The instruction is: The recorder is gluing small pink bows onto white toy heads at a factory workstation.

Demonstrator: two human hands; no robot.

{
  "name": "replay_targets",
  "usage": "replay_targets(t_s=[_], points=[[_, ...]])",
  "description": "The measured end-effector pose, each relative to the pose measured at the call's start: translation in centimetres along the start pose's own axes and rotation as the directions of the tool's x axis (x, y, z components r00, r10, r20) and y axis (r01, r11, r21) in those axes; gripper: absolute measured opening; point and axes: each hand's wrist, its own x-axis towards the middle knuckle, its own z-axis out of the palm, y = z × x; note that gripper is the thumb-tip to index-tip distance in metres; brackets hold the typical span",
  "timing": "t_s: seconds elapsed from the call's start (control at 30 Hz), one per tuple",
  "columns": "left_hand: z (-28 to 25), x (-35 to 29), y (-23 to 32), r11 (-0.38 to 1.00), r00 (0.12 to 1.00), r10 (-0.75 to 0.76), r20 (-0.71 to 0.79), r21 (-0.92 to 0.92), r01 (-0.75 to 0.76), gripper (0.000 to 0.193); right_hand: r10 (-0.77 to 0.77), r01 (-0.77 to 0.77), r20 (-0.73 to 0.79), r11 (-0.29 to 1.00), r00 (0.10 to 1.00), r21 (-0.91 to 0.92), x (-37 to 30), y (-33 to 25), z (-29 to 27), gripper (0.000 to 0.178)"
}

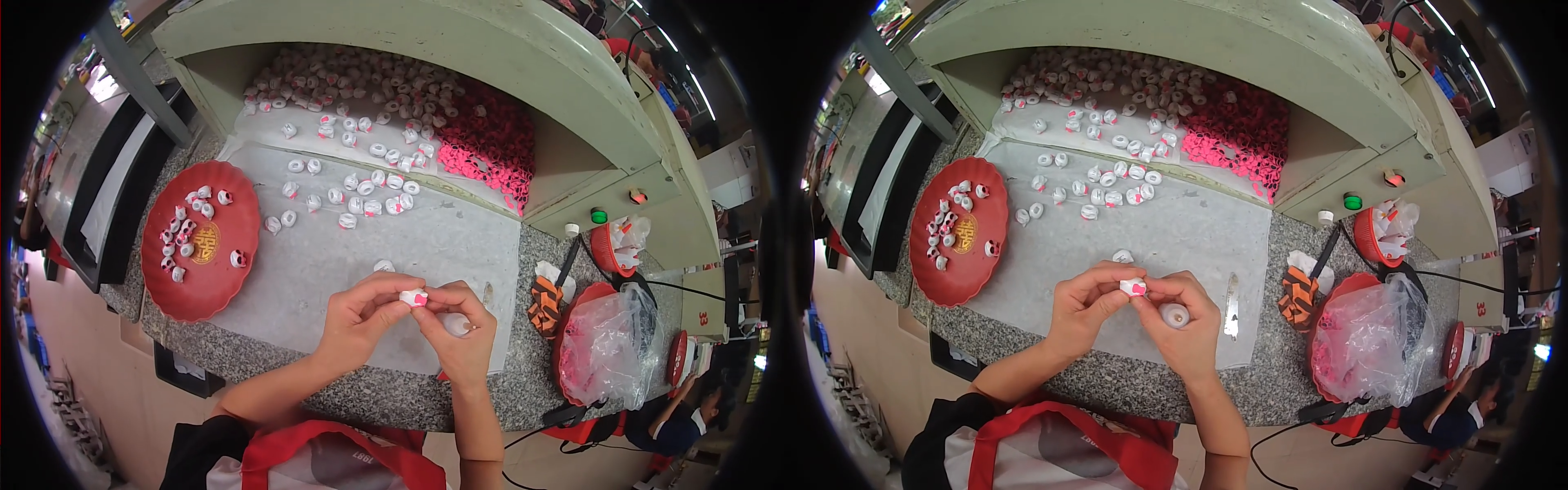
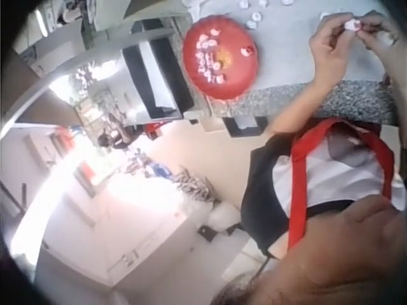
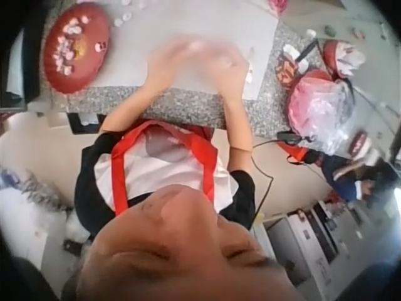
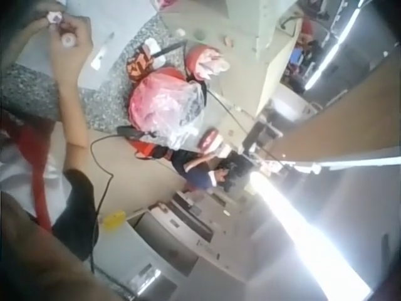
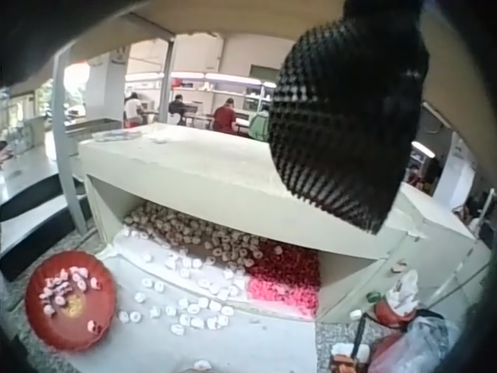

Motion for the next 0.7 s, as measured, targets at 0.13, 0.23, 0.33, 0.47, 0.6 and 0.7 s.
replay_targets(t_s=[0.13,0.23,0.33,0.47,0.6,0.7], points=[[0.2,0.1,0.0,0.993,0.997,-0.071,0.002,-0.09,0.071,0.026,0.009,-0.009,0.004,1.0,1.0,0.012,-0.2,0.1,-0.2,0.021],[0.1,0.0,0.1,0.997,0.999,-0.054,0.003,-0.05,0.054,0.027,0.076,-0.074,-0.021,0.994,0.997,0.077,-0.1,0.3,-0.1,0.018],[-0.2,0.2,-0.1,0.995,0.997,-0.082,-0.005,-0.057,0.082,0.029,-0.007,0.006,0.012,0.999,1.0,0.044,-0.1,0.2,-0.3,0.021],[0.1,0.3,-0.1,0.981,0.988,-0.156,-0.011,-0.115,0.154,0.026,-0.044,0.047,0.044,0.997,0.998,-0.064,-0.1,0.3,-1.2,0.025],[-0.3,0.3,0.2,0.883,0.947,-0.319,-0.046,-0.379,0.279,0.037,-0.142,0.143,0.018,0.977,0.99,-0.159,0.0,-0.5,-0.6,0.03],[-0.4,0.1,0.0,0.871,0.941,-0.338,-0.014,-0.383,0.307,0.044,-0.233,0.25,0.111,0.952,0.966,-0.176,-0.1,-1.1,-0.2,0.03]])
